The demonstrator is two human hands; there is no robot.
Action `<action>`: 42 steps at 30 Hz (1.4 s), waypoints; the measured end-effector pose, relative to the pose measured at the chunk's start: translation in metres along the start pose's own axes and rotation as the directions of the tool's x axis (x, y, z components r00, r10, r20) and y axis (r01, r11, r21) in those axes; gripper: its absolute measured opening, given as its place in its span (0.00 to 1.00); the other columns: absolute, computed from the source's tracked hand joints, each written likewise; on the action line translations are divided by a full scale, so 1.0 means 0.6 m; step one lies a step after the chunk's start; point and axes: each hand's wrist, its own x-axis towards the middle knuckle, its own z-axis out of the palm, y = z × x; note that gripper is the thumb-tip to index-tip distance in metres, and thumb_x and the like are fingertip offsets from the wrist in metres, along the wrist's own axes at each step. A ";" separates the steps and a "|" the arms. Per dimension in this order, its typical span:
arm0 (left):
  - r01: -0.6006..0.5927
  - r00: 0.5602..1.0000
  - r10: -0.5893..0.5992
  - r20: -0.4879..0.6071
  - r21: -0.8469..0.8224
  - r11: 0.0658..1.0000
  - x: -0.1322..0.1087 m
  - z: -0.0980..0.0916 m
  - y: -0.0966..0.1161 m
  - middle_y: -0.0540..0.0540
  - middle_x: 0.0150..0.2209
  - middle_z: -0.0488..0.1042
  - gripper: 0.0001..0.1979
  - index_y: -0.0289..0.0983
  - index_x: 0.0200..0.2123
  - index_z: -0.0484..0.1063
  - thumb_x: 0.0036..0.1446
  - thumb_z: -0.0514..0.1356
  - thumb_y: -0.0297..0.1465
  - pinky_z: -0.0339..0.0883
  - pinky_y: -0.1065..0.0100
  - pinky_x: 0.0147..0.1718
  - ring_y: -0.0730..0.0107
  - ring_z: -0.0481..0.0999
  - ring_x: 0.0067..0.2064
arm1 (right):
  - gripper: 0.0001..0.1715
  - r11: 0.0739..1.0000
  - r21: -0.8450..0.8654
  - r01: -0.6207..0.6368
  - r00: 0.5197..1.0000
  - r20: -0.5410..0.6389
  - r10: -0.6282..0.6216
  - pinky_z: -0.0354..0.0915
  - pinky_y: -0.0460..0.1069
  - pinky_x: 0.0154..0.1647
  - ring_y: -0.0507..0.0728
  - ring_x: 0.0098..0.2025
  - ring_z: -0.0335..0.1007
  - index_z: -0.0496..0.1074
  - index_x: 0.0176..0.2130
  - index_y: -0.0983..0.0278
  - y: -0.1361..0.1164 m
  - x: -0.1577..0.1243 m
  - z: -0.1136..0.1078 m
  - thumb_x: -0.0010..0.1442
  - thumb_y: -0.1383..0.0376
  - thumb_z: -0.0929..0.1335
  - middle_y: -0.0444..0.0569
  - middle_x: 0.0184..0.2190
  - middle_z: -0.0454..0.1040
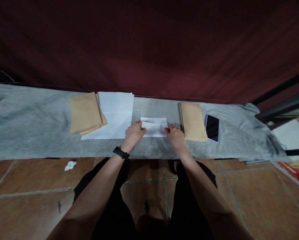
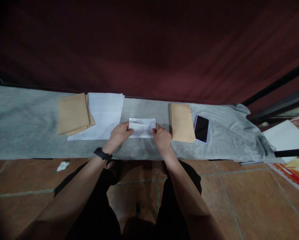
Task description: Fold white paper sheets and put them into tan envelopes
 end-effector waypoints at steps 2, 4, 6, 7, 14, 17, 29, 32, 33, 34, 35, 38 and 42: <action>0.026 0.999 -0.025 -0.023 0.025 0.999 -0.001 0.001 0.004 0.40 0.45 0.80 0.14 0.40 0.48 0.74 0.62 0.55 0.36 0.71 0.62 0.41 0.54 0.80 0.47 | 0.20 1.000 -0.011 0.002 1.000 -0.019 -0.002 0.68 0.50 0.43 0.62 0.45 0.80 0.72 0.49 0.63 -0.001 0.001 0.002 0.72 0.53 0.60 0.55 0.42 0.82; 0.041 0.998 -0.038 -0.053 0.049 0.998 -0.003 0.002 0.007 0.39 0.46 0.80 0.15 0.40 0.49 0.73 0.62 0.54 0.36 0.71 0.61 0.42 0.54 0.80 0.47 | 0.20 1.000 -0.016 0.004 0.999 -0.042 -0.005 0.68 0.50 0.43 0.61 0.45 0.80 0.72 0.49 0.64 -0.002 0.003 0.005 0.72 0.53 0.60 0.56 0.42 0.82; 0.050 0.996 -0.045 -0.076 0.070 0.996 -0.005 0.002 0.010 0.38 0.46 0.80 0.16 0.39 0.51 0.72 0.63 0.53 0.37 0.71 0.61 0.43 0.53 0.80 0.47 | 0.20 1.000 -0.022 0.003 0.998 -0.066 -0.005 0.68 0.50 0.44 0.61 0.44 0.80 0.71 0.50 0.65 -0.003 0.004 0.008 0.72 0.54 0.60 0.57 0.42 0.81; 0.052 0.995 -0.045 -0.083 0.077 0.996 -0.006 0.001 0.012 0.38 0.46 0.80 0.16 0.39 0.51 0.72 0.63 0.53 0.37 0.72 0.60 0.43 0.52 0.80 0.47 | 0.20 1.000 -0.024 0.002 0.997 -0.077 -0.004 0.67 0.50 0.44 0.61 0.44 0.80 0.71 0.50 0.65 -0.004 0.005 0.009 0.72 0.54 0.60 0.57 0.42 0.81; 0.051 0.995 -0.045 -0.094 0.063 0.997 -0.003 0.004 0.013 0.37 0.46 0.80 0.17 0.38 0.52 0.71 0.63 0.54 0.36 0.72 0.59 0.43 0.50 0.80 0.48 | 0.22 1.000 0.000 0.024 0.989 -0.148 -0.024 0.66 0.55 0.50 0.64 0.46 0.78 0.69 0.53 0.67 -0.006 0.010 0.020 0.72 0.54 0.59 0.62 0.44 0.80; 0.053 0.993 -0.047 -0.104 0.052 0.997 0.000 0.008 0.011 0.36 0.45 0.80 0.17 0.38 0.53 0.71 0.63 0.53 0.36 0.71 0.58 0.43 0.50 0.80 0.48 | 0.23 1.000 0.003 0.026 0.983 -0.180 -0.025 0.65 0.55 0.51 0.64 0.46 0.77 0.68 0.53 0.68 -0.006 0.013 0.023 0.72 0.53 0.59 0.63 0.44 0.79; 0.074 0.990 -0.068 -0.123 0.050 0.996 0.007 0.008 0.014 0.36 0.46 0.80 0.18 0.38 0.52 0.72 0.65 0.51 0.38 0.72 0.58 0.44 0.50 0.80 0.49 | 0.20 0.999 0.041 0.005 0.985 -0.175 0.002 0.63 0.55 0.52 0.63 0.47 0.75 0.68 0.51 0.68 -0.010 0.022 0.022 0.72 0.56 0.59 0.61 0.45 0.78; 0.078 0.989 -0.071 -0.130 0.052 0.996 0.010 0.011 0.013 0.37 0.46 0.80 0.19 0.38 0.53 0.72 0.65 0.51 0.38 0.71 0.59 0.44 0.51 0.80 0.49 | 0.20 0.998 0.053 0.019 0.978 -0.210 -0.007 0.63 0.56 0.52 0.64 0.49 0.73 0.69 0.51 0.67 -0.011 0.021 0.018 0.72 0.57 0.59 0.60 0.46 0.77; 0.078 0.989 -0.071 -0.130 0.051 0.996 0.011 0.012 0.012 0.37 0.46 0.80 0.19 0.38 0.53 0.72 0.65 0.51 0.38 0.71 0.59 0.44 0.51 0.79 0.49 | 0.20 0.998 0.059 0.030 0.974 -0.224 -0.016 0.62 0.57 0.53 0.65 0.50 0.72 0.70 0.51 0.68 -0.010 0.020 0.016 0.72 0.58 0.59 0.61 0.47 0.76; 0.077 0.989 -0.070 -0.130 0.050 0.996 0.011 0.012 0.012 0.37 0.46 0.80 0.19 0.38 0.53 0.72 0.65 0.51 0.38 0.71 0.59 0.44 0.51 0.80 0.49 | 0.19 0.997 0.066 0.044 0.971 -0.239 -0.027 0.62 0.57 0.53 0.66 0.52 0.70 0.70 0.51 0.68 -0.010 0.019 0.013 0.72 0.58 0.59 0.61 0.48 0.75; 0.078 0.989 -0.071 -0.129 0.049 0.996 0.012 0.012 0.011 0.37 0.46 0.80 0.19 0.39 0.54 0.72 0.65 0.51 0.38 0.71 0.59 0.43 0.51 0.80 0.48 | 0.19 0.995 0.078 0.068 0.966 -0.254 -0.046 0.62 0.58 0.55 0.66 0.54 0.69 0.70 0.52 0.68 -0.010 0.019 0.011 0.71 0.59 0.60 0.62 0.49 0.75; 0.081 0.989 -0.075 -0.124 0.049 0.996 0.013 0.012 0.011 0.37 0.45 0.80 0.19 0.39 0.54 0.72 0.65 0.51 0.38 0.71 0.59 0.43 0.50 0.80 0.48 | 0.20 0.961 0.166 0.221 0.946 -0.274 -0.171 0.60 0.59 0.60 0.65 0.59 0.65 0.69 0.57 0.67 -0.014 0.017 0.011 0.71 0.62 0.60 0.61 0.56 0.71; 0.078 0.989 -0.070 -0.131 0.055 0.995 0.013 0.013 0.011 0.36 0.46 0.80 0.19 0.38 0.54 0.71 0.65 0.51 0.39 0.71 0.60 0.43 0.52 0.79 0.49 | 0.25 0.861 0.293 0.416 0.904 -0.234 -0.357 0.56 0.57 0.67 0.60 0.66 0.60 0.66 0.63 0.63 -0.028 0.012 0.028 0.73 0.62 0.56 0.55 0.65 0.66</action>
